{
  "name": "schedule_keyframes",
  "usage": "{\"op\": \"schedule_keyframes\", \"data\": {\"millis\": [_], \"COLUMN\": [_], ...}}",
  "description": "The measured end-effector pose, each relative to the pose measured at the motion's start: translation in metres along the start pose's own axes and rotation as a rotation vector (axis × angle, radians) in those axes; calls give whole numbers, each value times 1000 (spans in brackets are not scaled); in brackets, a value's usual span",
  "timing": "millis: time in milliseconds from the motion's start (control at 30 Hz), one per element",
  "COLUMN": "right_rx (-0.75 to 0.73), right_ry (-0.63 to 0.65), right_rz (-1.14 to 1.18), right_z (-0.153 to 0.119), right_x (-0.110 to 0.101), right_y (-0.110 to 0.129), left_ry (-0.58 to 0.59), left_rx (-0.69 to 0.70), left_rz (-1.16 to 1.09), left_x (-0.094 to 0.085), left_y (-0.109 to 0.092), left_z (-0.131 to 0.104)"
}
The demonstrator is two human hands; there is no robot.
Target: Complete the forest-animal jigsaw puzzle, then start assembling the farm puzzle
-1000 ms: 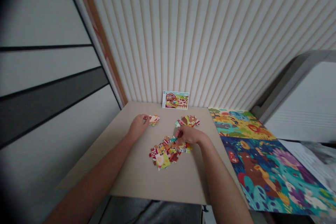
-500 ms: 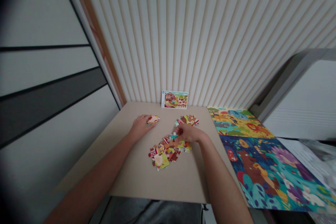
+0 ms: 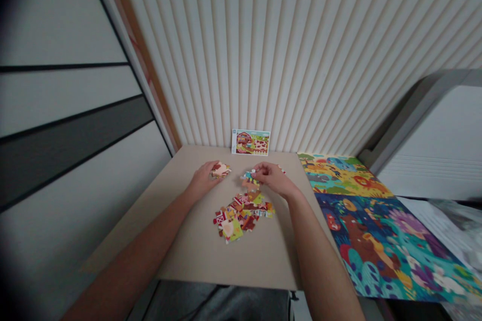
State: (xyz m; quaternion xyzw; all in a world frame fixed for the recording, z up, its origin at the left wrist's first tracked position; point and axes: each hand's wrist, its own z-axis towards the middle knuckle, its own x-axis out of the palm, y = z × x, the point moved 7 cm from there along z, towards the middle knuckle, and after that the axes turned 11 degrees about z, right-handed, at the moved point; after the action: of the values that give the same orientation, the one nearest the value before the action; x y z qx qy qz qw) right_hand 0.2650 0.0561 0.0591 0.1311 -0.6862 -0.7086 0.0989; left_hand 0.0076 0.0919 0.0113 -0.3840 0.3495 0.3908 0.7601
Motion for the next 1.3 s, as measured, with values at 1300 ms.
{"op": "schedule_keyframes", "data": {"millis": [1300], "right_rx": [202], "right_ry": [178], "right_rz": [-631], "right_z": [-15], "right_x": [0], "right_y": [-26], "left_ry": [-18], "left_rx": [21], "left_rz": [113], "left_x": [-7], "left_y": [-4], "left_z": [-2]}}
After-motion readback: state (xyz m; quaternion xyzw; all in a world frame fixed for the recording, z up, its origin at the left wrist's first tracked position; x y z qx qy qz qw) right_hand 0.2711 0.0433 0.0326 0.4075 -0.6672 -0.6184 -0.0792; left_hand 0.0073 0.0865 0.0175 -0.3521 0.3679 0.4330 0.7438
